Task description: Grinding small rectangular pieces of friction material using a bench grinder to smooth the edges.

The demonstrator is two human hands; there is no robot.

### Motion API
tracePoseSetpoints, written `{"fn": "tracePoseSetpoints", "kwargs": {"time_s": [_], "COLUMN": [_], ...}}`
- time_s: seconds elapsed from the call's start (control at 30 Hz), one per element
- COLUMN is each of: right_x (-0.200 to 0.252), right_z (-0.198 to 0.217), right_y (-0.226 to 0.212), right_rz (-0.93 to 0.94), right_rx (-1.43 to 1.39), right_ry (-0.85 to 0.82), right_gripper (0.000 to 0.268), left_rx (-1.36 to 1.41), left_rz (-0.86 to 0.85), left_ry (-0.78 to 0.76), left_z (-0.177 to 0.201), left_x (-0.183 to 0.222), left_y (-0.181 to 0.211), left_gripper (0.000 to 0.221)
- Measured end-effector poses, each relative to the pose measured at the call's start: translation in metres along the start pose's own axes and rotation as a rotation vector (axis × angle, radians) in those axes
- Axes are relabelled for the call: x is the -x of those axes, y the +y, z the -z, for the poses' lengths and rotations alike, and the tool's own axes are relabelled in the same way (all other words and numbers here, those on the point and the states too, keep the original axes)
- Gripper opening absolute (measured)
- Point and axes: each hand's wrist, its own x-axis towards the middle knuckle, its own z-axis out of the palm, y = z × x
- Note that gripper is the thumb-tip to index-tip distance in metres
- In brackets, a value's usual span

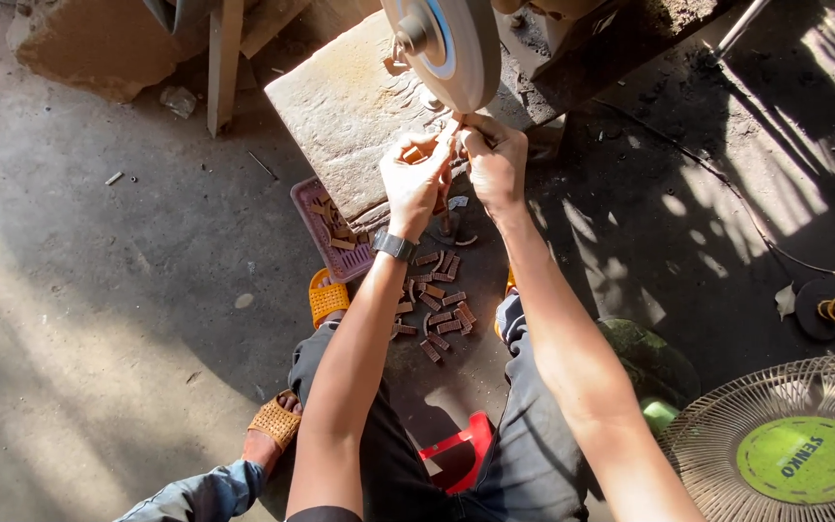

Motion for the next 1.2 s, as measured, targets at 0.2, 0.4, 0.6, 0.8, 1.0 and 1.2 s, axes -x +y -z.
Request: {"fn": "tracePoseSetpoints", "kwargs": {"time_s": [0.2, 0.4, 0.6, 0.8, 1.0, 1.2], "right_x": [-0.005, -0.025, -0.011, 0.0, -0.017, -0.005], "right_z": [0.002, 0.007, 0.0, 0.009, 0.011, 0.001], "right_y": [-0.001, 0.011, 0.038, 0.032, 0.024, 0.014], "right_rz": [0.033, 0.097, 0.169, 0.058, -0.069, -0.038], "right_rx": [-0.073, -0.07, 0.028, 0.041, -0.116, -0.086], "right_ry": [0.019, 0.009, -0.034, -0.148, -0.01, -0.05], "right_gripper": [0.011, 0.013, 0.016, 0.021, 0.006, 0.009], "left_rx": [0.081, 0.113, 0.033, -0.036, 0.089, 0.086], "left_rz": [-0.001, 0.026, 0.047, 0.048, 0.027, 0.014], "left_ry": [0.015, 0.012, 0.024, 0.038, 0.003, 0.007], "left_z": [-0.005, -0.009, 0.005, 0.016, -0.011, 0.004], "left_x": [-0.003, -0.025, -0.008, 0.001, -0.011, -0.004], "left_y": [-0.015, -0.031, -0.015, -0.016, -0.011, -0.015], "left_gripper": [0.017, 0.02, 0.021, 0.019, 0.023, 0.021]}}
